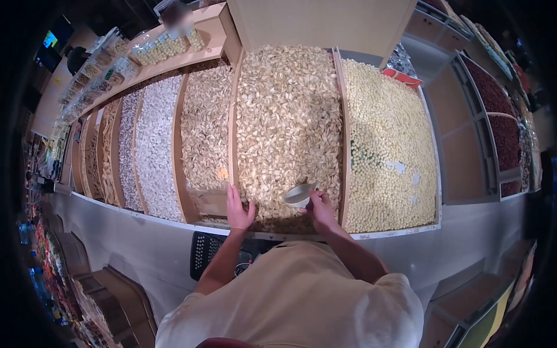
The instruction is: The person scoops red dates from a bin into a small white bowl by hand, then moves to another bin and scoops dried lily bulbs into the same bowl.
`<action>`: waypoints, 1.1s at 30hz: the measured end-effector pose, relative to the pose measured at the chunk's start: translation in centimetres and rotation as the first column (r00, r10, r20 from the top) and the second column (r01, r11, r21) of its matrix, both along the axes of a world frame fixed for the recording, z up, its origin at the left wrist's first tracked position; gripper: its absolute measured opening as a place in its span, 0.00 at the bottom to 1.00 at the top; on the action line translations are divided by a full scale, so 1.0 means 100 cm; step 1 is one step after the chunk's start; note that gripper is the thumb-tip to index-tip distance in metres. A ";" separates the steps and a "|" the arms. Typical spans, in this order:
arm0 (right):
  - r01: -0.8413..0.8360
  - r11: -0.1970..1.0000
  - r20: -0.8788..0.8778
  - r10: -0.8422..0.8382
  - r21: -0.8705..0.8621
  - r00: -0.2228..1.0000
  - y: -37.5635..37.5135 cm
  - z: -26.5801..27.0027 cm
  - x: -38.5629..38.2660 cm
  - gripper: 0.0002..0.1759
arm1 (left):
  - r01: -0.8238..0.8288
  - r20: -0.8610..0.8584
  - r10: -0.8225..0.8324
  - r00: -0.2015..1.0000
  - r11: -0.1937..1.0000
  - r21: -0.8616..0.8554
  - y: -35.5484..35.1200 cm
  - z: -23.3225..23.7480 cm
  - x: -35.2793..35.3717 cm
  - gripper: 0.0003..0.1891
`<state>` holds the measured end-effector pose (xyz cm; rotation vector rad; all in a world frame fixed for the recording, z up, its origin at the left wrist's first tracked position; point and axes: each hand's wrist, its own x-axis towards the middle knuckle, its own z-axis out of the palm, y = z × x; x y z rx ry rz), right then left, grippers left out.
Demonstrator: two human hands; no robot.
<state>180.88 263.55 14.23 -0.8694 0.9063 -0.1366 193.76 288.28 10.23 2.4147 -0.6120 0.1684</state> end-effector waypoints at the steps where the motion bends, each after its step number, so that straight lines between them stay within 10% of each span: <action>1: 0.034 0.997 -0.029 -0.032 0.065 0.999 0.009 -0.003 0.000 0.13 | 0.004 -0.006 -0.004 1.000 1.000 -0.007 0.002 0.001 -0.001 0.41; 11: 0.129 0.939 0.058 -0.155 0.320 0.986 0.042 -0.016 0.021 0.21 | 0.017 0.052 -0.013 0.999 0.996 -0.085 0.005 -0.004 0.001 0.40; 33: 0.068 0.981 0.139 -0.094 0.181 0.986 0.060 0.020 0.032 0.22 | 0.078 0.115 -0.048 0.992 0.958 -0.276 0.015 -0.004 0.006 0.24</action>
